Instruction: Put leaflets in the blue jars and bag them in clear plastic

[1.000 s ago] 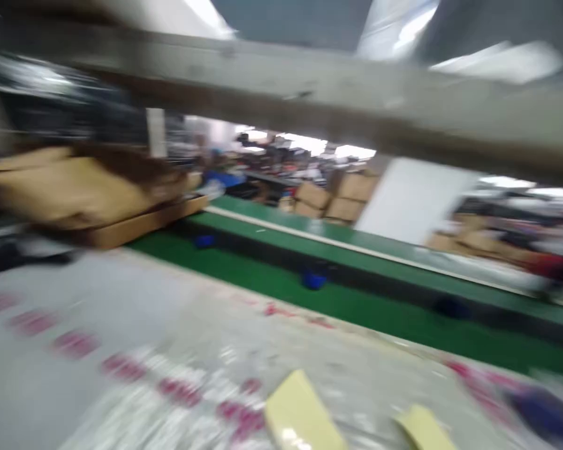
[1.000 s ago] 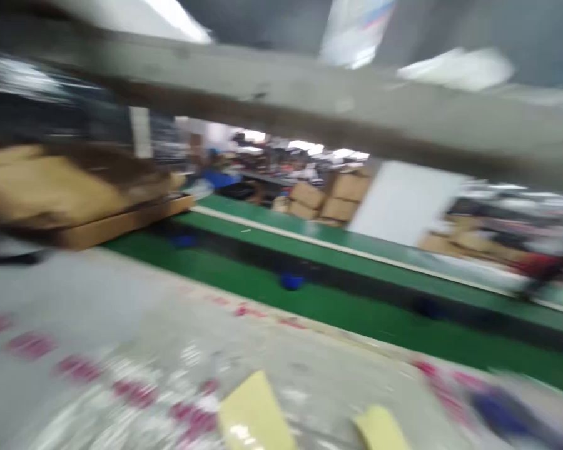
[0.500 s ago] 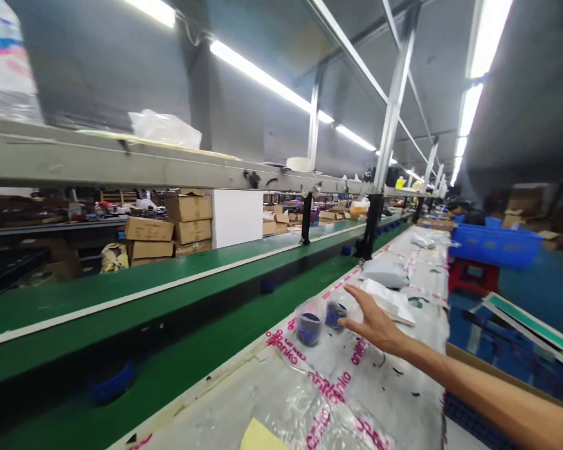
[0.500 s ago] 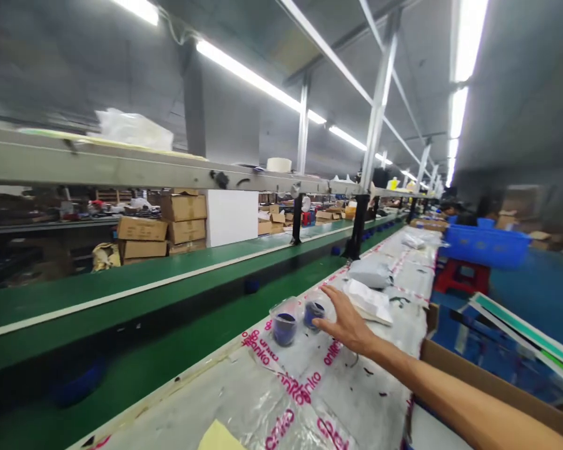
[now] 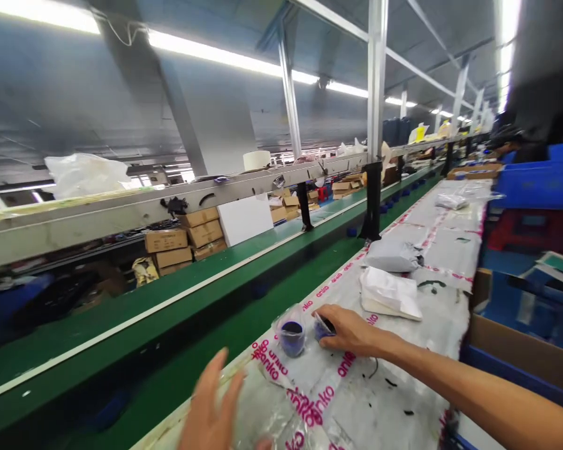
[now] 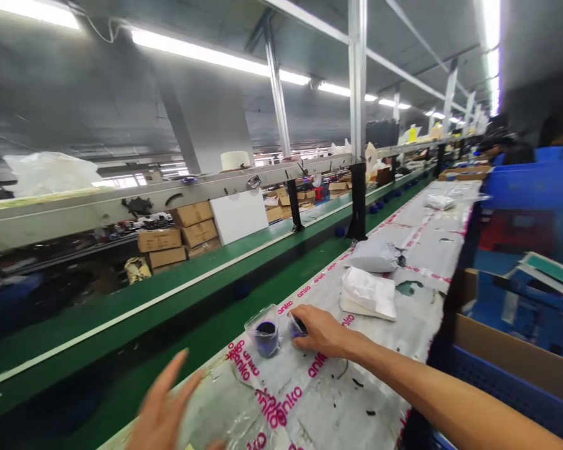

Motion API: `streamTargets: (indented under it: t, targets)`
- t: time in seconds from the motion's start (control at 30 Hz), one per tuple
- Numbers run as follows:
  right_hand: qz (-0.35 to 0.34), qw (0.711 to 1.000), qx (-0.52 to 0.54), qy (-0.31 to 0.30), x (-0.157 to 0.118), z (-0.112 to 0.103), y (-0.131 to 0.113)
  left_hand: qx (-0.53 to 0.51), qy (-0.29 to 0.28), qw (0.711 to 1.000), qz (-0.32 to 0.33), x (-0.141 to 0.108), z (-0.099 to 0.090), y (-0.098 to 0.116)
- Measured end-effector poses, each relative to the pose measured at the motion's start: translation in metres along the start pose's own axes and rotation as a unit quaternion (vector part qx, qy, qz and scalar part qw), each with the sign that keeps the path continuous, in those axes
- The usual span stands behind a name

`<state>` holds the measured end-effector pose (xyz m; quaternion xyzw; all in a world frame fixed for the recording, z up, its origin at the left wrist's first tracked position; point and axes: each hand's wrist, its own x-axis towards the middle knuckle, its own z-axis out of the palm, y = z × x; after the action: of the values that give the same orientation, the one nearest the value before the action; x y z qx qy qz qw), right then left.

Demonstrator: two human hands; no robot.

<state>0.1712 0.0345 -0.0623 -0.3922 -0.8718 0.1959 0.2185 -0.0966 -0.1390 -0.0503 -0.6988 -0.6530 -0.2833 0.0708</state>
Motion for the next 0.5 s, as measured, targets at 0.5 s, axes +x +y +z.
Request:
streamTargets:
  t: [0.5]
  targets:
    - [-0.024, 0.957, 0.275, 0.084, 0.021, 0.021, 0.011, 0.025, -0.227, 0.973, 0.044, 0.111, 0.080, 0.067]
